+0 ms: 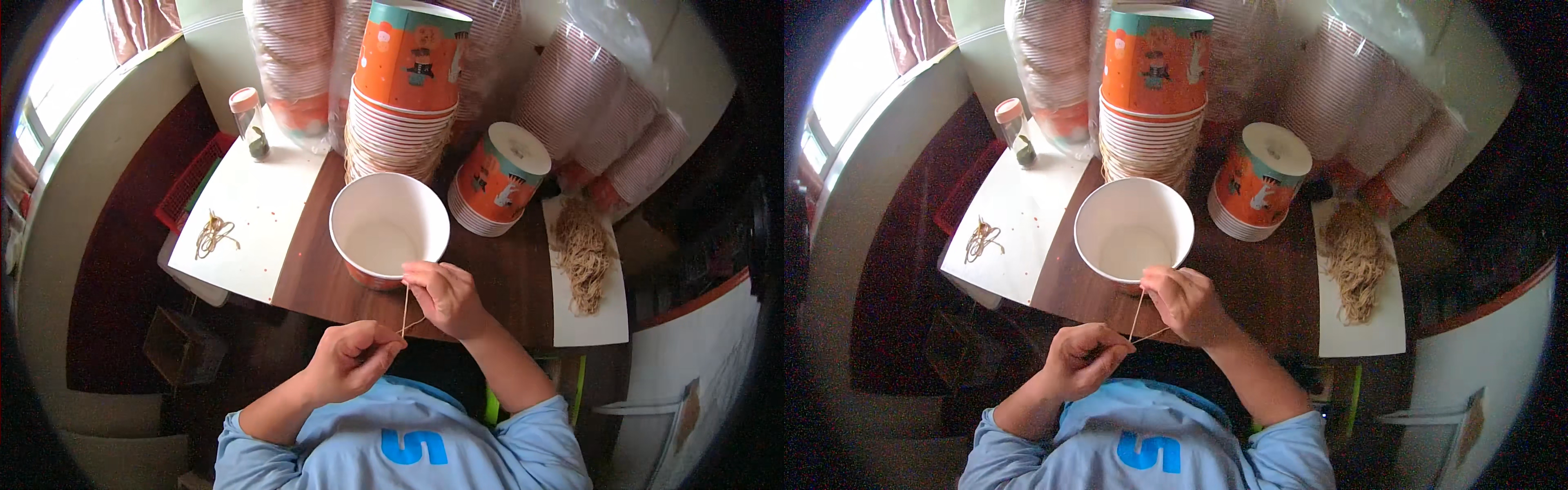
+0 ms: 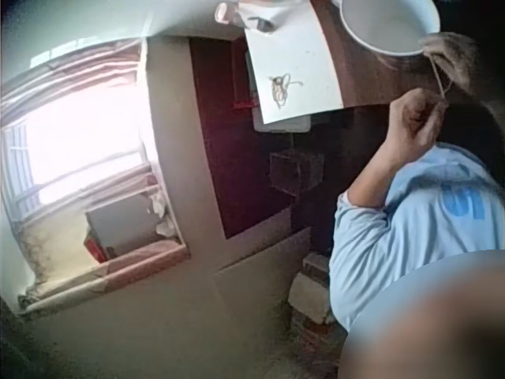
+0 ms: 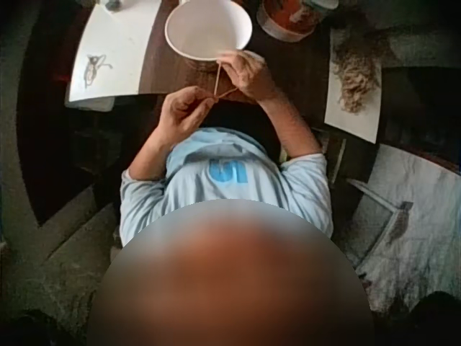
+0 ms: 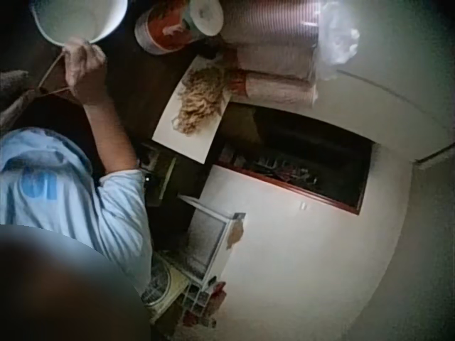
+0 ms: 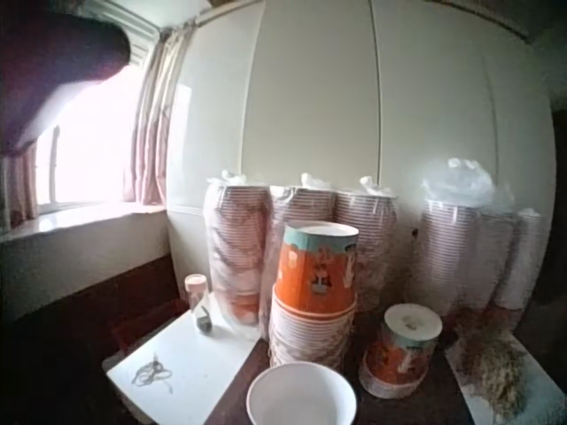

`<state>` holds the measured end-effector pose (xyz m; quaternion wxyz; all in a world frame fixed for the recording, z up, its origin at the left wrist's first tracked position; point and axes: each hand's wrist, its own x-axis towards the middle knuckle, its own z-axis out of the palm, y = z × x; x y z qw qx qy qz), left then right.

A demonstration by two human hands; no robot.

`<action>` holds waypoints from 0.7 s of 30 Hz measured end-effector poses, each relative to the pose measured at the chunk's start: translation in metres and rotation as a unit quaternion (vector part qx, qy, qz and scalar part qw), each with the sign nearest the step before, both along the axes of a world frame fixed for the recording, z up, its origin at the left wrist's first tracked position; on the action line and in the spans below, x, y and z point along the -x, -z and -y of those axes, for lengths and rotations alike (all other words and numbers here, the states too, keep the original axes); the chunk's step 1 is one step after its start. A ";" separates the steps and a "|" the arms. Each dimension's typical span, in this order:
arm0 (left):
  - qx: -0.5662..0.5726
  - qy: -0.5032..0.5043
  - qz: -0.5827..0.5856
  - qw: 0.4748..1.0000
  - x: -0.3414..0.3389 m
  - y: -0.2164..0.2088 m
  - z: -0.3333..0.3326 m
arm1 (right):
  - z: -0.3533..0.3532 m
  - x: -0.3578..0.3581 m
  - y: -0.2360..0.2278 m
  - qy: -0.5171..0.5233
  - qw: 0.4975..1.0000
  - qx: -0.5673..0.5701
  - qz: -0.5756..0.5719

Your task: Applying rubber bands to stacks of paper bowls for packaging.

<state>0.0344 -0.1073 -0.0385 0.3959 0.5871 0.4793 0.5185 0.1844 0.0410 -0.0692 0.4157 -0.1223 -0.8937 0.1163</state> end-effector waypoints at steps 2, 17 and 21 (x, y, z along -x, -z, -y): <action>0.017 0.005 0.031 0.999 0.002 0.001 0.000 | -0.004 -0.006 -0.002 -0.019 1.000 0.010 0.017; 0.178 -0.093 -0.024 0.979 0.140 -0.014 0.008 | -0.050 -0.099 -0.067 -0.051 0.919 0.293 0.257; 0.153 -0.084 -0.004 0.985 0.108 -0.043 -0.017 | -0.028 -0.082 -0.103 0.075 0.940 0.105 0.316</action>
